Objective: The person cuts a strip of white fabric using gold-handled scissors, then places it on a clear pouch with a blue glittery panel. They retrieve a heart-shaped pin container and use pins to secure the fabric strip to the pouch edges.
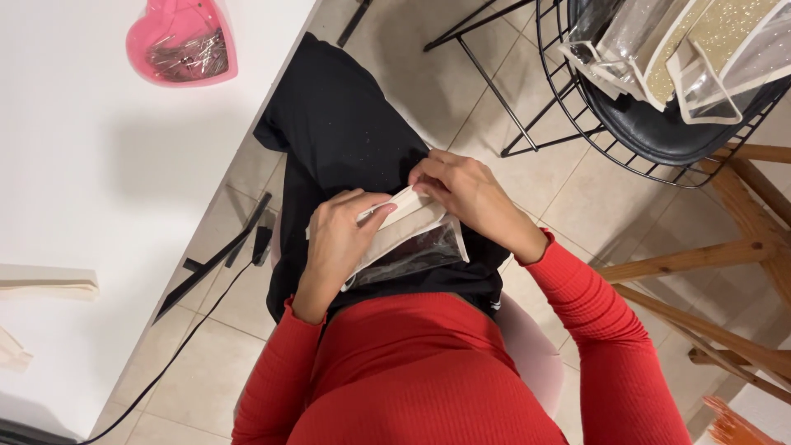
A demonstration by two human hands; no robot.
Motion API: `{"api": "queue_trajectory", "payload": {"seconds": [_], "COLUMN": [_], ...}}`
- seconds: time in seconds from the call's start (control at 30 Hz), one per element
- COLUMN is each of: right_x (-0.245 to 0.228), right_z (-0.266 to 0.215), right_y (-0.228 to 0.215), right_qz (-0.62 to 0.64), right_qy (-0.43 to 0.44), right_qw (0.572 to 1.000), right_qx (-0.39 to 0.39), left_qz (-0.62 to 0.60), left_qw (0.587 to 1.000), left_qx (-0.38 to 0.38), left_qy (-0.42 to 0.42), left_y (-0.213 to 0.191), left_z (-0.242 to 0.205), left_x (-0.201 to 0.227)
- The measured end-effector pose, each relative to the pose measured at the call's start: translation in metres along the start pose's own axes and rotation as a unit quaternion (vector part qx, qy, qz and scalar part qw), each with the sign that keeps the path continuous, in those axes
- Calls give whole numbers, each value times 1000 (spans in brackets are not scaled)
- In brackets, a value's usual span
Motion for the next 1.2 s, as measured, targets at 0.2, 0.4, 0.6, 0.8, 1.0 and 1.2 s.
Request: {"api": "queue_trajectory", "payload": {"seconds": [0.2,0.4,0.6,0.8,1.0,1.2], "right_x": [-2,3,10,-20,-119,-151], "right_z": [-1,-1,6,36,121,193], "right_y": [-2,-4,1,-15,-21,37], "right_qz": [-6,41,27,-22,-114,-231], "right_qy": [-2,33,63,-45,-235,-351], "right_qw": [1000,998,996,994,950,886], "right_qx": [16,39,49,98,170,196], "left_qz": [85,36,-26,-38,-9,-14], "left_qw": [996,999,998,996,993,990], "left_qx": [-3,2,30,55,25,16], "left_qy": [34,-19,-57,-66,-117,-137], "left_y": [18,25,14,20,21,23], "left_z": [10,11,12,11,19,15], "left_x": [14,-5,-23,-34,-34,-40]}}
Point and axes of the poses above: each hand's wrist, its own z-axis towards the middle knuckle, its own y-axis out of the palm, x = y × z, the point moved 7 cm from there along z, towards the middle knuckle, and after that the axes turned 6 degrees about x, right-handed, at the moved point
